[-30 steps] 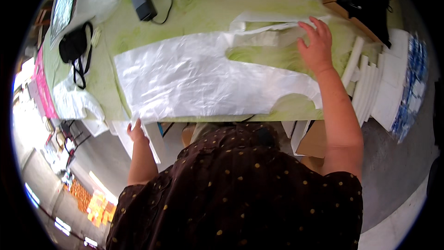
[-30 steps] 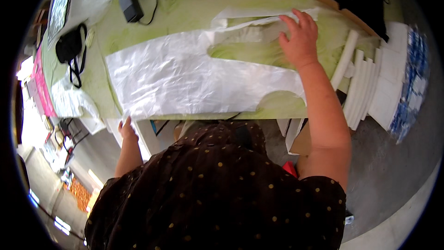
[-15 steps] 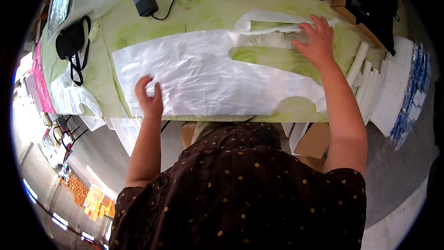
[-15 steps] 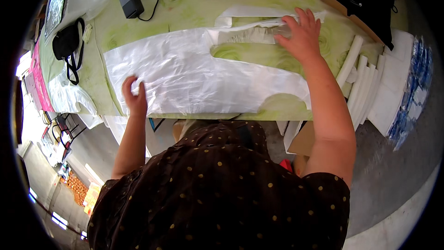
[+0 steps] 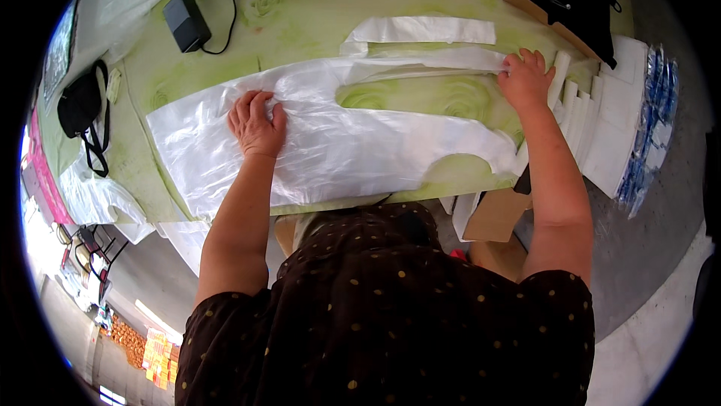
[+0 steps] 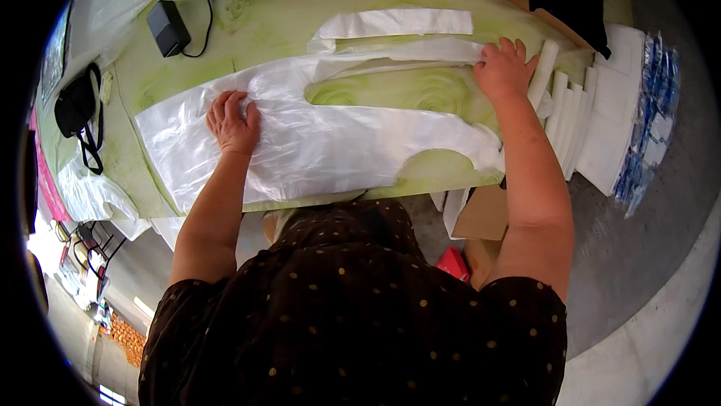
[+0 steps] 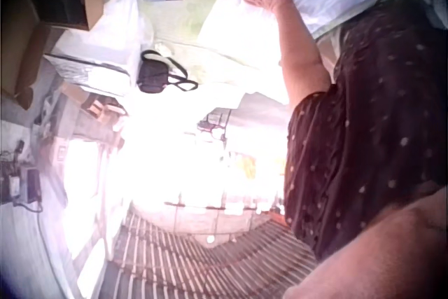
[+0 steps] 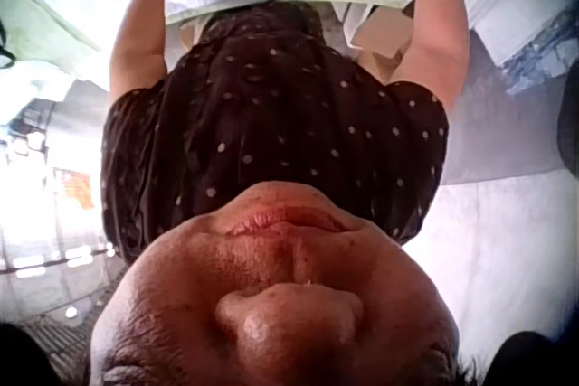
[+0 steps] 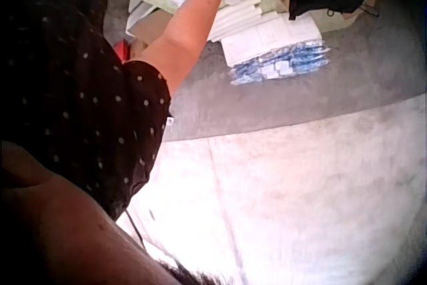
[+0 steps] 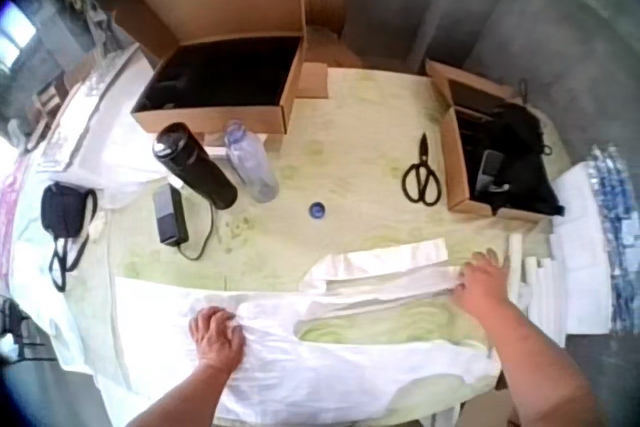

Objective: The person wraps a white rectangular object in a plastic bag, folds the edges, and rolls it tightly into a cylindrical shape. They then place the wrapped item into a white box and repeat the wrapping process with another item.

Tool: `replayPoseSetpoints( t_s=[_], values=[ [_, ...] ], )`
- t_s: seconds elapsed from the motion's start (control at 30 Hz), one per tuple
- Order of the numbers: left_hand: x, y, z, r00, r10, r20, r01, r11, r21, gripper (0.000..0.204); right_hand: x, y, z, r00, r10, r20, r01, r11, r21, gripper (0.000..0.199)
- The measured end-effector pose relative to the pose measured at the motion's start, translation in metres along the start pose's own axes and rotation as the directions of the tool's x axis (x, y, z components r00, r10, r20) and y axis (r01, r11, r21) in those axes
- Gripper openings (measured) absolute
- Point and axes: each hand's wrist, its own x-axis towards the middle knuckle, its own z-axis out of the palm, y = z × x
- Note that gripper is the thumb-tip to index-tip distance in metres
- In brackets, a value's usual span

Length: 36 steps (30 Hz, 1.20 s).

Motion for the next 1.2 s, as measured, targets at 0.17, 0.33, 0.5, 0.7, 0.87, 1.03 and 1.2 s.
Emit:
replayPoseSetpoints(
  t_s=[0.17,0.33,0.5,0.7,0.87,1.03,1.2],
  values=[
    [-0.002,-0.003,0.003,1.000,0.000,0.013,0.000,1.000,0.015,0.029,-0.011,0.007,-0.005,0.932,-0.263,-0.251,0.312,0.933,0.182,0.043],
    [-0.001,-0.002,0.002,1.000,-0.005,0.006,0.005,1.000,0.024,0.028,-0.026,-0.084,-0.021,0.881,-0.350,-0.318,0.449,0.831,0.330,0.053],
    [0.000,-0.002,0.002,1.000,-0.013,0.009,0.013,1.000,0.009,0.027,-0.003,-0.123,-0.013,0.842,-0.433,-0.323,0.520,0.811,0.269,0.038],
    [-0.002,-0.001,0.001,1.000,-0.027,0.005,0.027,1.000,-0.002,0.028,-0.028,-0.094,-0.038,0.714,-0.587,-0.383,0.699,0.632,0.335,0.025],
    [-0.001,-0.003,0.003,0.999,-0.036,0.022,0.036,0.999,-0.023,0.028,-0.041,-0.095,-0.078,0.838,-0.545,0.034,0.440,0.710,0.550,0.026],
    [-0.002,-0.003,0.001,0.999,-0.034,0.016,0.034,0.999,-0.016,0.027,-0.039,-0.116,-0.130,0.691,-0.586,0.424,0.421,0.802,0.424,0.027],
    [-0.002,-0.004,0.003,0.999,-0.045,0.021,0.045,0.999,-0.029,0.027,-0.060,-0.113,-0.091,0.662,-0.730,0.170,0.630,0.665,0.401,0.032]
  ],
)
